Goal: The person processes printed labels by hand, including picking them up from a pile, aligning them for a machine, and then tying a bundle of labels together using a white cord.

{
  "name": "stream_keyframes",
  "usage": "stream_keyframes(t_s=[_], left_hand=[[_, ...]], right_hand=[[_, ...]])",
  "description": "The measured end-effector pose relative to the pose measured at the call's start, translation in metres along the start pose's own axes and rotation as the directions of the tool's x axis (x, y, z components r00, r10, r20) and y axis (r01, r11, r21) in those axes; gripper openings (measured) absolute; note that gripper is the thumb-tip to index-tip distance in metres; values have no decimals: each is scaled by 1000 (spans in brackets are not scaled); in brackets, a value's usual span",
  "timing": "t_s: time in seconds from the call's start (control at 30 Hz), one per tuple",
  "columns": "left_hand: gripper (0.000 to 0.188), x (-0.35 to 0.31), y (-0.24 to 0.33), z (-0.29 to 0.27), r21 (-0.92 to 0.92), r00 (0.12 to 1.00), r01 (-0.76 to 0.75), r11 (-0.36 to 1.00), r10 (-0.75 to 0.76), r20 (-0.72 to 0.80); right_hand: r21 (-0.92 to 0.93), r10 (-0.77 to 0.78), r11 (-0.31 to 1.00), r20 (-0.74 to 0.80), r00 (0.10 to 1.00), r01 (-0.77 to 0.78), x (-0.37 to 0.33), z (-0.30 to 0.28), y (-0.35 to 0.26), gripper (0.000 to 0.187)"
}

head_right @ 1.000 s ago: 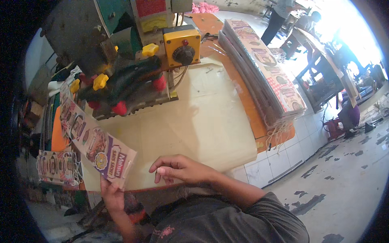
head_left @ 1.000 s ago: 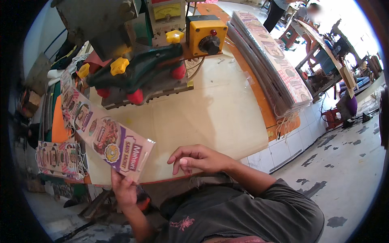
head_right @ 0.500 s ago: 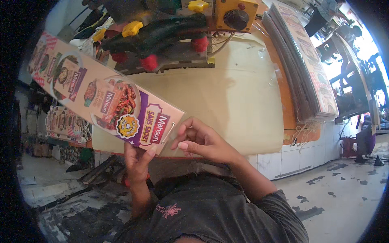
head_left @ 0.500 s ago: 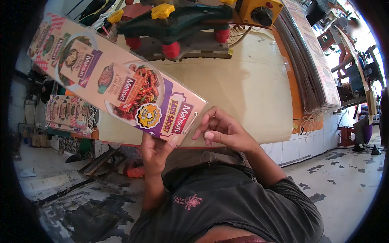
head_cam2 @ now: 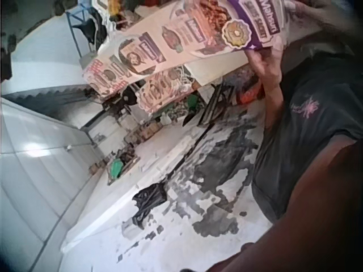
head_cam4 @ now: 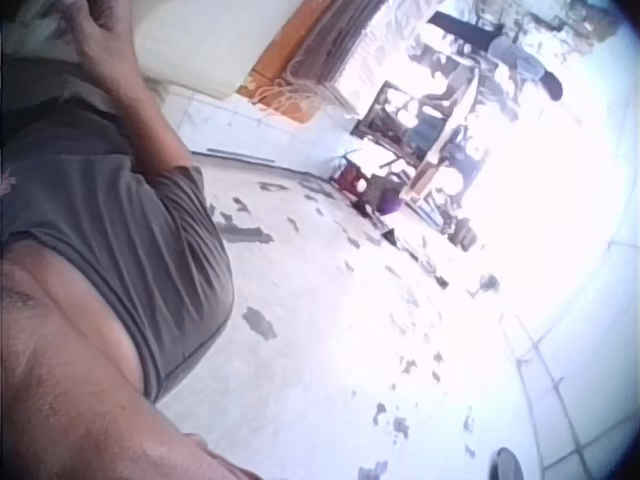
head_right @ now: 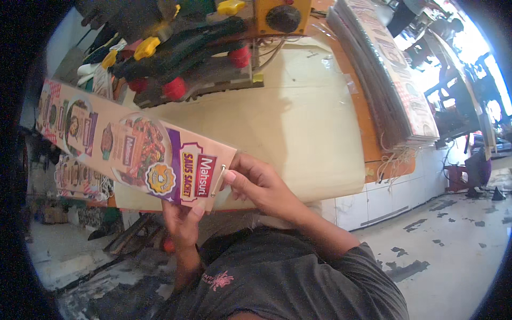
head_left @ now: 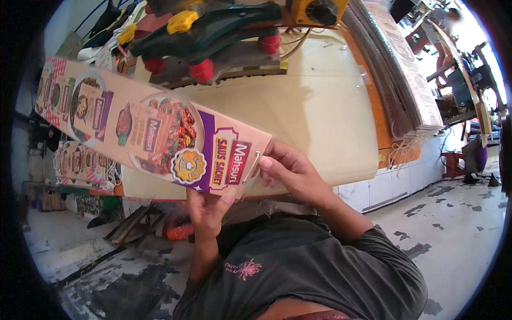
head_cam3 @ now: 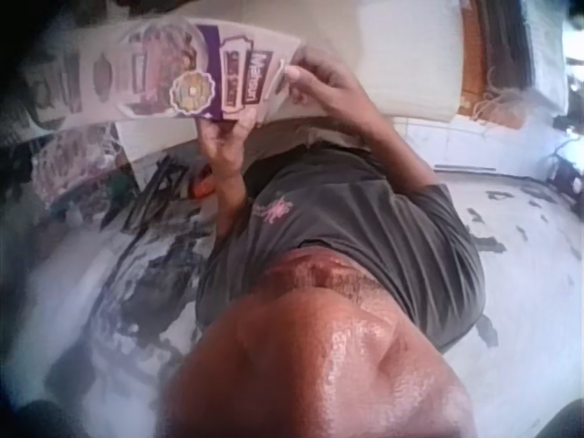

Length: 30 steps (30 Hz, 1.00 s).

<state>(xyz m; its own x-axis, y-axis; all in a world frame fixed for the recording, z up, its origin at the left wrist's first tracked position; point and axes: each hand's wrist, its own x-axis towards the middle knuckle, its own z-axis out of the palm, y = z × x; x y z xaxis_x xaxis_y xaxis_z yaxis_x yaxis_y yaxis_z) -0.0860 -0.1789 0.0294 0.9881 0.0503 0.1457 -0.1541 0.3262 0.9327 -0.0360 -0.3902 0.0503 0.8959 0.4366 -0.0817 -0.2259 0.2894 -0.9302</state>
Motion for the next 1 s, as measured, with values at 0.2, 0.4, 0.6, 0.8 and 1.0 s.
stream_keyframes(t_s=[0.2,0.4,0.6,0.8,1.0], left_hand=[[67,-19,-27,-12,65,999,-39,997,39,3],[109,-13,-27,-64,-210,975,-202,957,217,51],[104,-15,-25,-97,-500,971,-211,840,238,-10],[68,-10,-12,-68,-184,942,-270,945,220,-252],[75,-1,-5,-52,-114,919,-279,954,230,-320]], right_hand=[[-19,-44,999,-24,999,44,-3,0,-3,37],[-8,-47,999,49,998,47,-12,-19,-8,39],[-94,-34,995,17,999,35,-13,-35,-15,35],[-171,-109,982,-181,977,78,-5,-38,-13,34],[-74,-88,994,-61,994,84,-8,-36,-13,31]])
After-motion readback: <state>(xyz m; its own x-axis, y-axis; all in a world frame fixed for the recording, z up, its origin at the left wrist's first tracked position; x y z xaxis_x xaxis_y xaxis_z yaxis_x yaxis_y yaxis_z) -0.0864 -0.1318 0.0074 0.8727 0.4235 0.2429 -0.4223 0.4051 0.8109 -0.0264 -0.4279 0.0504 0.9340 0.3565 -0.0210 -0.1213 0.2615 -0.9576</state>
